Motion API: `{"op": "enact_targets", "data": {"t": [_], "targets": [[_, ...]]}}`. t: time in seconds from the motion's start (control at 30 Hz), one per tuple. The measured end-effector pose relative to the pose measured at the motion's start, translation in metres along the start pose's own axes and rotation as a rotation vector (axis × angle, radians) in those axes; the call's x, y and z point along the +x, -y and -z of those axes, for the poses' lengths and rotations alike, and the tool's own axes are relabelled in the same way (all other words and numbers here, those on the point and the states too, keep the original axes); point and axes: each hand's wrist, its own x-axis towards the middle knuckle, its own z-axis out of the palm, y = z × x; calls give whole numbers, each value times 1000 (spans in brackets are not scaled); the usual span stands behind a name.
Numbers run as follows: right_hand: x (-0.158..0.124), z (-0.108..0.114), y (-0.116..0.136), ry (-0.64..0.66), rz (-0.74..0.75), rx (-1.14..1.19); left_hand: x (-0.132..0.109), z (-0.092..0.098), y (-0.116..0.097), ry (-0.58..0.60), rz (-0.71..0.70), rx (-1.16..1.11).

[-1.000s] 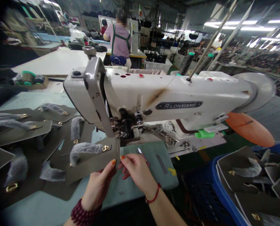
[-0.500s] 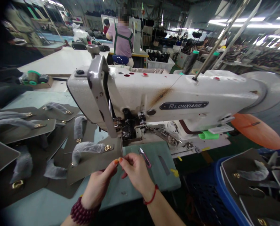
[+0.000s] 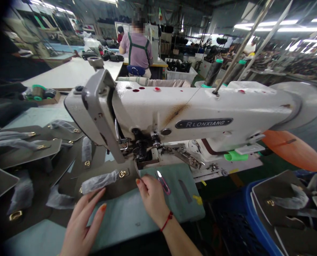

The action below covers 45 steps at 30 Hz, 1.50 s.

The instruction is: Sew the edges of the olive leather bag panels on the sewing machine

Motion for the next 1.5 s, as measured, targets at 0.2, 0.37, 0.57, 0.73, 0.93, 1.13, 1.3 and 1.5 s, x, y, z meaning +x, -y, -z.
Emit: {"op": "enact_targets", "data": {"t": [0.2, 0.37, 0.57, 0.73, 0.93, 1.13, 1.3, 1.5], "targets": [[4, -3, 4, 2, -16, 91, 76, -9, 8, 114, -301, 325], [1, -8, 10, -8, -139, 211, 113, 4, 3, 281, -421, 329], [-2, -15, 19, 3, -317, 538, 130, 33, -28, 378, -348, 371], [-2, -18, 18, -1, -367, 631, 133, 34, -37, 363, -372, 416], [-1, -16, 17, -1, -349, 606, 132, 28, -30, 335, -398, 430], [9, -13, 20, -16, -319, 564, 142, 27, -31, 387, -373, 437], [11, -14, 19, -27, -317, 598, 145, 26, -29, 375, -410, 401], [10, -19, 18, -38, -332, 669, 149, 28, -31, 466, -346, 401]]}}
